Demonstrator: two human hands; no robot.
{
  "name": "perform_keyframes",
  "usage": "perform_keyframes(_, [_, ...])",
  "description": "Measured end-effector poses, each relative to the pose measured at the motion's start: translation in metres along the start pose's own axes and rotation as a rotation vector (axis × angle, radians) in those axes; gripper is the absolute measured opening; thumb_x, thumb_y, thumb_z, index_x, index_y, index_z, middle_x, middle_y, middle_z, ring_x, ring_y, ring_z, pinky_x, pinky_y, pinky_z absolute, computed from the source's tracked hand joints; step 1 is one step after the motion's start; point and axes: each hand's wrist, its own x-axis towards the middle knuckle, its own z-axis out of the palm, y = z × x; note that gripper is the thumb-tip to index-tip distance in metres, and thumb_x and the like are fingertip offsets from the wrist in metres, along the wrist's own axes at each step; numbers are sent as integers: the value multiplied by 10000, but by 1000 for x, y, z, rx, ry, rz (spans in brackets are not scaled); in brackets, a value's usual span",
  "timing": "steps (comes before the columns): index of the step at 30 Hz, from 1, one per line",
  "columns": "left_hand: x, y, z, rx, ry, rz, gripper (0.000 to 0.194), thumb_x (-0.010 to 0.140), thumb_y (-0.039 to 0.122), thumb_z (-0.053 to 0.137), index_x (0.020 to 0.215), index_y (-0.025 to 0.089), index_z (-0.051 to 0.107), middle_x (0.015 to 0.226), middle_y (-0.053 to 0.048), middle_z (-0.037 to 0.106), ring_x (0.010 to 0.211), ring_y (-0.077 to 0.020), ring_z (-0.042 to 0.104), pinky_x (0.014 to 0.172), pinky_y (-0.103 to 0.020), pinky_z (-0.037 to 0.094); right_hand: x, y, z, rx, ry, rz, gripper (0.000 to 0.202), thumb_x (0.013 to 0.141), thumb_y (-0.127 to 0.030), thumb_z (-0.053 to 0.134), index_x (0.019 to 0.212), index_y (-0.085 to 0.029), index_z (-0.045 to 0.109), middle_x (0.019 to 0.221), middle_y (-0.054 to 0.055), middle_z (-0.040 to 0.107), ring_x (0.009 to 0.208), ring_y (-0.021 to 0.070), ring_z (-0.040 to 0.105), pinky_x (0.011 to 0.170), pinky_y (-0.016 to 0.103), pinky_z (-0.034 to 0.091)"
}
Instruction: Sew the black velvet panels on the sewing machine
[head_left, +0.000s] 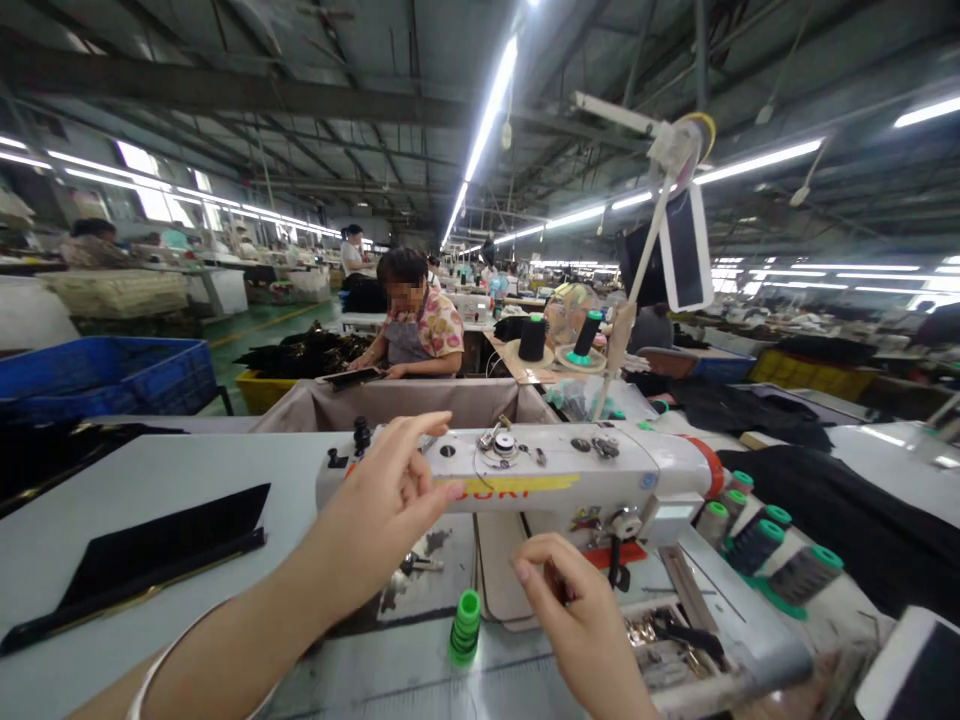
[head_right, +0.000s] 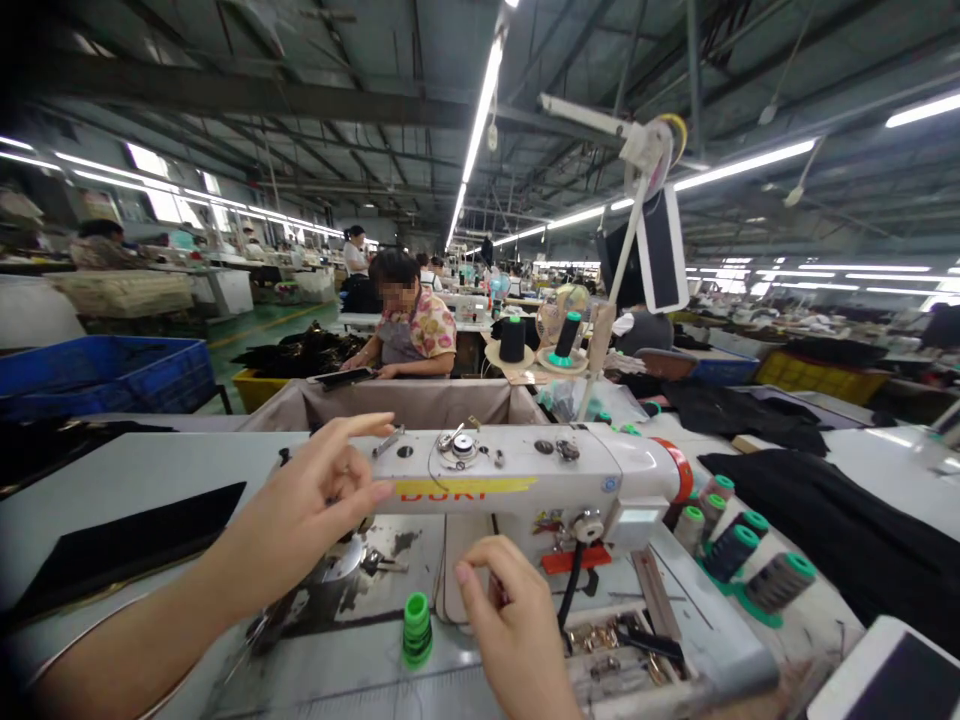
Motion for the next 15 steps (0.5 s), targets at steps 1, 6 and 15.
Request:
perform_keyframes(1, [-23,-11,2,37,-9,-15,465,856,365,640,1299,270,537,876,-12,629,682,-157,575,676,-282,477,-9,9,-3,-21,10,57,208,968,-341,495,834,-218,595,823,-1,604,685,131,509,626,250,376])
perform_keyframes(6, [-110,-86,59,63,-222,-222,771,677,288,783,1386,260,481,1393,-122,508,1136,-314,567,976,-453,478,-37,28,9,-22,-11,189,176,951,-316,491,903,-221,631,886,8,640,752,150,574,670,257,418])
perform_keyframes(15, [-147,-92,54,-460,-423,-342,332,841,451,603,1027,177,626,862,-75,688,788,-213,627,727,-307,507,-52,24,42,113,-11,252,264,909,-403,543,1068,-224,655,1093,69,692,1047,233,633,912,347,495])
